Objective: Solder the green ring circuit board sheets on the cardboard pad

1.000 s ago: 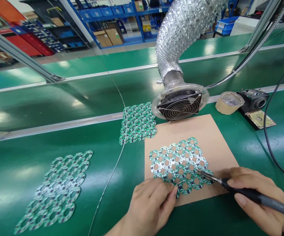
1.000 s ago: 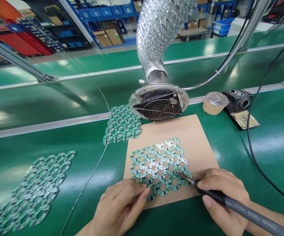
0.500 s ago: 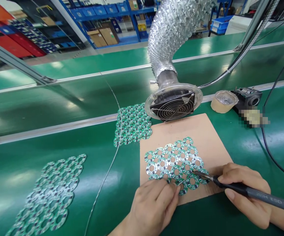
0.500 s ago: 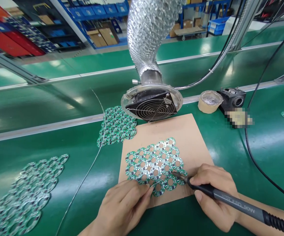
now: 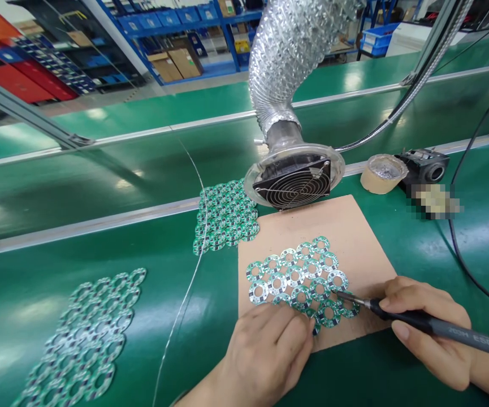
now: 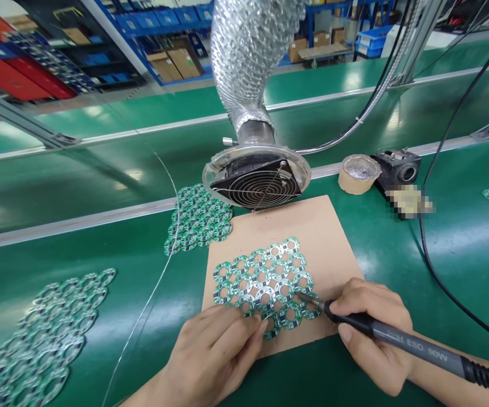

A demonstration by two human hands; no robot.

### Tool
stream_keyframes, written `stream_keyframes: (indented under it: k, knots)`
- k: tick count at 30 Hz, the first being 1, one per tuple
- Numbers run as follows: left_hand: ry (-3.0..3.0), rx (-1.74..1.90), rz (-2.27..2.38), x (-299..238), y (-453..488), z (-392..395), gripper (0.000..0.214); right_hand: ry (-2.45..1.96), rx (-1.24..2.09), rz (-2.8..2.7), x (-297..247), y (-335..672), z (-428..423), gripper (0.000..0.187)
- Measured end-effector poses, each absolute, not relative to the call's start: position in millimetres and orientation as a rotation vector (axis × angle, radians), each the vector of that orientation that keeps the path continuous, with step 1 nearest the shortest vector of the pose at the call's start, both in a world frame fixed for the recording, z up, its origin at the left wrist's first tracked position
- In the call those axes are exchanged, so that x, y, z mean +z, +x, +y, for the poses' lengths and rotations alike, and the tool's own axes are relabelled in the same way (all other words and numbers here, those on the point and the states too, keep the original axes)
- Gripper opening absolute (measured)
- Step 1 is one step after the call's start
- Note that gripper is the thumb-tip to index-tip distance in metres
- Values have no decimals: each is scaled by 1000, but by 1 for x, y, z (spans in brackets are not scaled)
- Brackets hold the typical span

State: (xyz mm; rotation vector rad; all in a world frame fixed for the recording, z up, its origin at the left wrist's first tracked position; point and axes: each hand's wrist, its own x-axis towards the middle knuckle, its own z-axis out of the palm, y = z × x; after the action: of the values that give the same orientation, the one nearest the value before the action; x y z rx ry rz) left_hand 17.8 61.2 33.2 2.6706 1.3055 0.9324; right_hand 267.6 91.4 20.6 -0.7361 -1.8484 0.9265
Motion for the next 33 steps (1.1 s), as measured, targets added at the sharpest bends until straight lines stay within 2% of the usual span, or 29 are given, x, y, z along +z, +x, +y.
stream_keyframes:
  k: [5, 33]
  knots:
    - [2646, 973, 1277, 33, 18, 64, 15, -781, 985, -1835, 18, 269, 92, 19]
    - [2638, 1000, 1274, 22, 17, 66, 13, -803, 1036, -1814, 20, 265, 92, 21]
